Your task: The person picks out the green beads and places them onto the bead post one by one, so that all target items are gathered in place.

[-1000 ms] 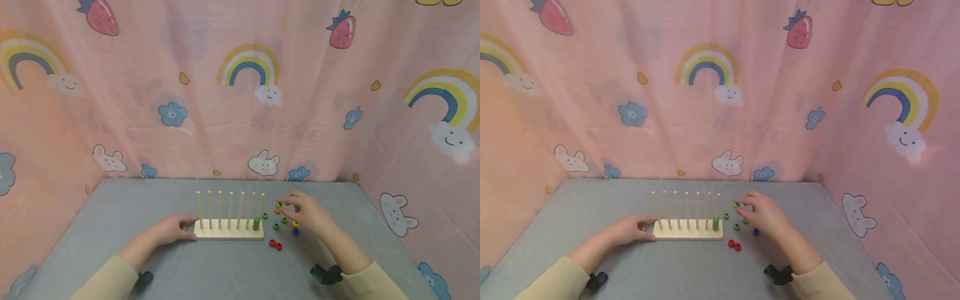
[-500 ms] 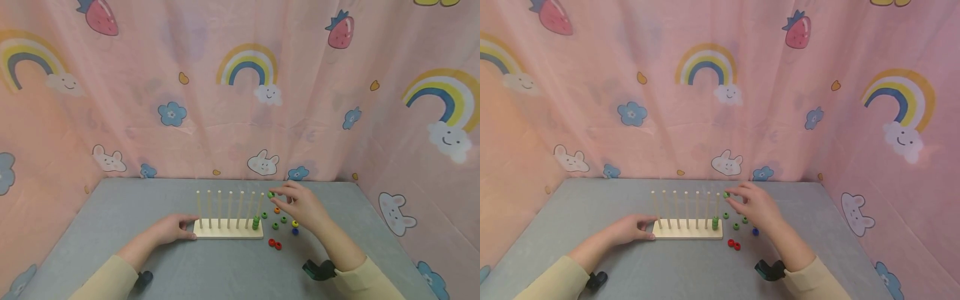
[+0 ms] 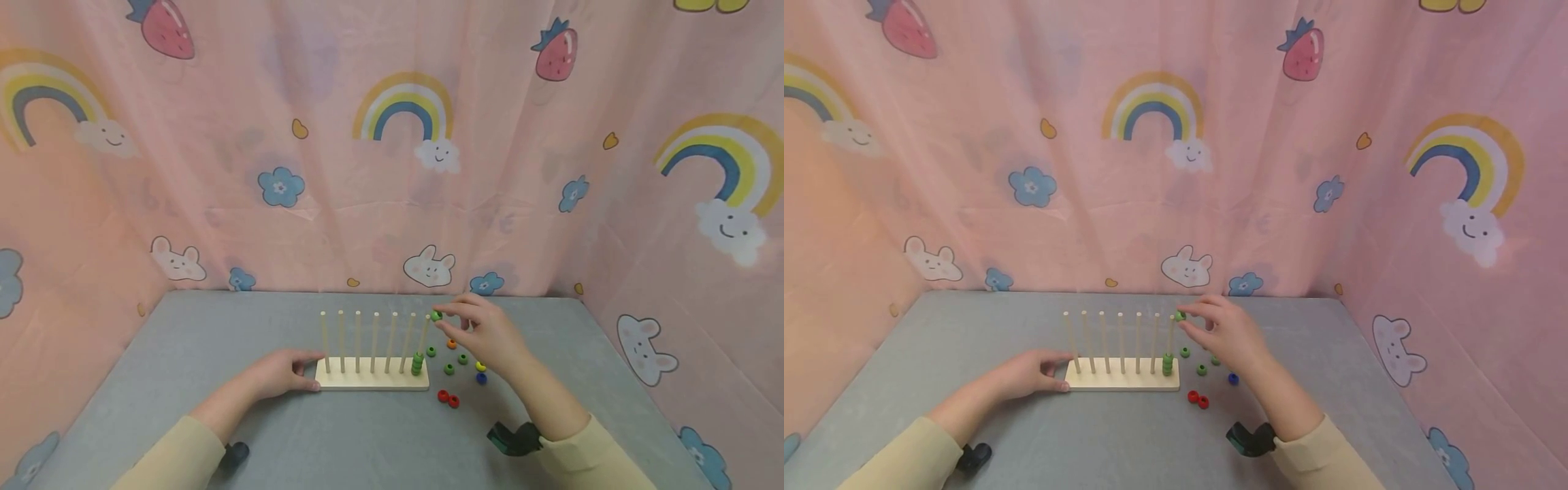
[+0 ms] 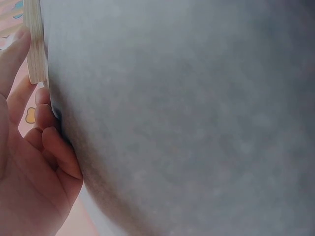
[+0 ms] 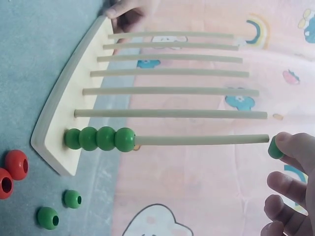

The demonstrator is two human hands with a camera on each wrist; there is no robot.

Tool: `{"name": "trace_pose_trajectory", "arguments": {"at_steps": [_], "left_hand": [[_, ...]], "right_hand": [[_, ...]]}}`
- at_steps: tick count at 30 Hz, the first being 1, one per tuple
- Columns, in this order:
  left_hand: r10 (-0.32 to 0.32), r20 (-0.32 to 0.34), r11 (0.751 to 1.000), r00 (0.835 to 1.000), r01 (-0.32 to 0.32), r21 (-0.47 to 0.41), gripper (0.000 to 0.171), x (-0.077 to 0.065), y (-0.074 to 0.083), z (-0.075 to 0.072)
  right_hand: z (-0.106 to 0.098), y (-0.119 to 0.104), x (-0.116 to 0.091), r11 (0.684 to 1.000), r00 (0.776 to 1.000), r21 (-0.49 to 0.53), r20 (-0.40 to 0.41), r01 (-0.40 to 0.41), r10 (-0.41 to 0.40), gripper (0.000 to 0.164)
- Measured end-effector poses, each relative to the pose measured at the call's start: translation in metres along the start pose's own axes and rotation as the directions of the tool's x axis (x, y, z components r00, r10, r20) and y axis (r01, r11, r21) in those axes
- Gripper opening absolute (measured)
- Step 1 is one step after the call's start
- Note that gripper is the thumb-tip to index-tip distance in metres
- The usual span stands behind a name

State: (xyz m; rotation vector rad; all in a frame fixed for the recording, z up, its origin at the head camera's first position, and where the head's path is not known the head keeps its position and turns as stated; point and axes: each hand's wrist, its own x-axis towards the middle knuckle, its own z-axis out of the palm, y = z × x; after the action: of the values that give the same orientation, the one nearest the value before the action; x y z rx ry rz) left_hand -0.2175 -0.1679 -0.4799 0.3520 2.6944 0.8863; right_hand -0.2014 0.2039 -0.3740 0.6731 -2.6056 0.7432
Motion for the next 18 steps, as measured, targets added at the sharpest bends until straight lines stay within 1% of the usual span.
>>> {"name": "trace_pose_trajectory", "arguments": {"at_steps": [6, 18], "left_hand": [[0.005, -0.001, 1.000, 1.000, -0.005, 0.002, 0.060, -0.0001, 0.0010, -0.0004], [0.017, -0.012, 1.000, 1.000, -0.017, 0.007, 0.059, -0.0008, 0.0007, -0.0004]], "right_hand": [[0.0027, -0.0013, 0.0026, 1.000, 1.000, -0.005, 0.021, -0.015, 0.015, 0.030], [0.0030, -0.0063, 0.0079, 1.000, 0.999, -0.012, 0.045, 0.010, -0.009, 0.027]]}}
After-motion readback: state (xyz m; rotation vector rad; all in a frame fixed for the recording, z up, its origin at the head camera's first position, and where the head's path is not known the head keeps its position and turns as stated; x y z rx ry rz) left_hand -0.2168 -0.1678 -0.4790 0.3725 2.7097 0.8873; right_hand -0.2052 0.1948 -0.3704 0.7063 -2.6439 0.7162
